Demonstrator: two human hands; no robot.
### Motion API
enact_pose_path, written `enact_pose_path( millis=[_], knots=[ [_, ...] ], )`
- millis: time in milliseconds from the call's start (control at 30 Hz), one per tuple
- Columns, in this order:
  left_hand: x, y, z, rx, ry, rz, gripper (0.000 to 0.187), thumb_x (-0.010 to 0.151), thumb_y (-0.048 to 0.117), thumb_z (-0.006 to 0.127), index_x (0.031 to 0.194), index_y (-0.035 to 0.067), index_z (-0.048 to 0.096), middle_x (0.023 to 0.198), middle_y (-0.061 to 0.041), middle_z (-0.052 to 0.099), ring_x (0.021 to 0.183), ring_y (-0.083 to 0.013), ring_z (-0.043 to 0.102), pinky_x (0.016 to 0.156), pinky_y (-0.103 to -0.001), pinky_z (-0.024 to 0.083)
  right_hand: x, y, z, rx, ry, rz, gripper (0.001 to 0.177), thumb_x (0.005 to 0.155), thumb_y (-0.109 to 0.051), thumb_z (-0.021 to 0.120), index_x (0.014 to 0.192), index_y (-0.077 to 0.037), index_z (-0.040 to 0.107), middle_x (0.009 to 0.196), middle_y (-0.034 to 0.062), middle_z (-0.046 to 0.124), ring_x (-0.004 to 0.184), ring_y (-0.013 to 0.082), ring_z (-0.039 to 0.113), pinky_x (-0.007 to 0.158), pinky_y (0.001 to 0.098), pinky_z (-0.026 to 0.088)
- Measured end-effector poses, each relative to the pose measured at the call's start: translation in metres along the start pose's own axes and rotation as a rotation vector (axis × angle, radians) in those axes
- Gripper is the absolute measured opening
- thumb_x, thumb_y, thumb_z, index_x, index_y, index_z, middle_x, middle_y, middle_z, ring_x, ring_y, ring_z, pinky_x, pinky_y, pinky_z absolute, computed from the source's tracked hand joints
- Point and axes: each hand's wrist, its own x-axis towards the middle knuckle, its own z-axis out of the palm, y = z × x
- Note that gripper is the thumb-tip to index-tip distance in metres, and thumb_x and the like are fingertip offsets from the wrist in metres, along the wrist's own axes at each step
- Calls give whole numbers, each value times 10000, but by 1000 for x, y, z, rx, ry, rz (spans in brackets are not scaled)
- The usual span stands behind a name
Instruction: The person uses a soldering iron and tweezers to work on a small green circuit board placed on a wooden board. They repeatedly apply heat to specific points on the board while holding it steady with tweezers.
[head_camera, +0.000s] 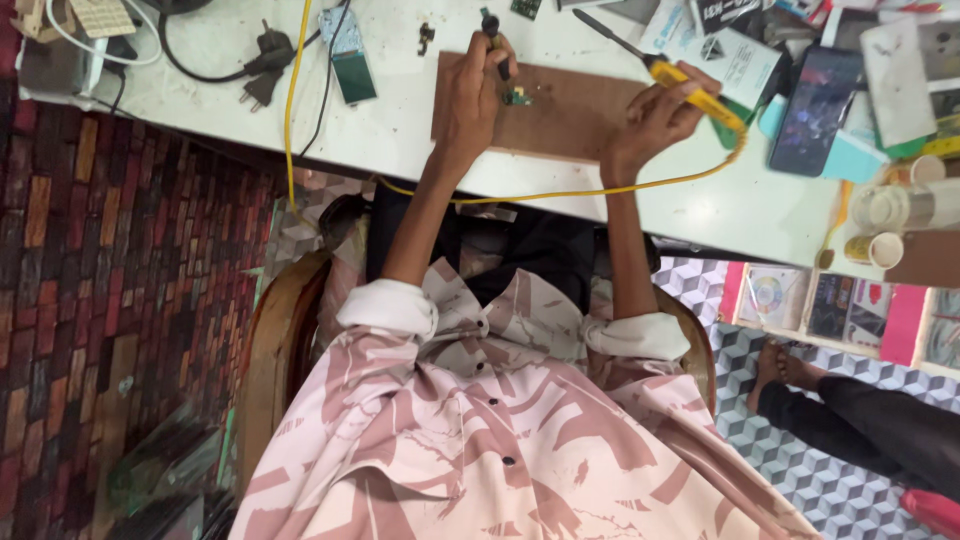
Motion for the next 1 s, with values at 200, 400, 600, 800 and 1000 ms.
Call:
enact_pose_path(
  millis=[200, 400, 600, 800, 1000],
  knots=[
    [-1, -5, 2, -43, 23, -20, 222, 1021, -152, 359, 1096, -30, 529, 889, -145, 677, 895, -246, 718, 929, -356, 584, -1, 2, -13, 23, 81, 141, 280, 1105, -273, 536, 953, -38, 523, 652, 19, 474, 463, 68, 329, 419, 260, 252],
    [-2, -9, 4, 96, 55, 46, 225, 1062, -69, 426, 1239, -7, 552, 908, -87, 721, 875, -198, 753, 835, -310, 611, -1, 10, 2, -15, -2, 104, 288, 1096, -277, 535, 902, -70, 486, 663, 13, 489, 515, 71, 401, 453, 255, 288],
    [-3, -8, 2, 87, 33, -13, 325, 1073, -49, 461, 1384, 8, 539, 917, -72, 718, 781, -195, 712, 725, -312, 577, -4, 24, -3, 43, 157, 180, 282, 1087, -260, 556, 903, -58, 489, 715, -9, 464, 584, 79, 416, 486, 261, 307],
    [-5, -8, 3, 78, 45, 42, 201, 1039, -65, 431, 1098, 6, 610, 914, -82, 700, 857, -228, 702, 816, -347, 564, -9, 31, -7, -19, 130, 142, 307, 1077, -297, 563, 889, -63, 496, 681, -14, 455, 565, 66, 396, 490, 259, 303],
    [-8, -10, 0, 137, 55, 18, 169, 1023, -42, 479, 1042, 12, 638, 953, -90, 722, 906, -263, 688, 834, -379, 518, -7, 31, -3, -61, 142, 124, 341, 1090, -268, 548, 845, -36, 498, 688, 19, 497, 605, 89, 416, 546, 276, 351]
  ],
)
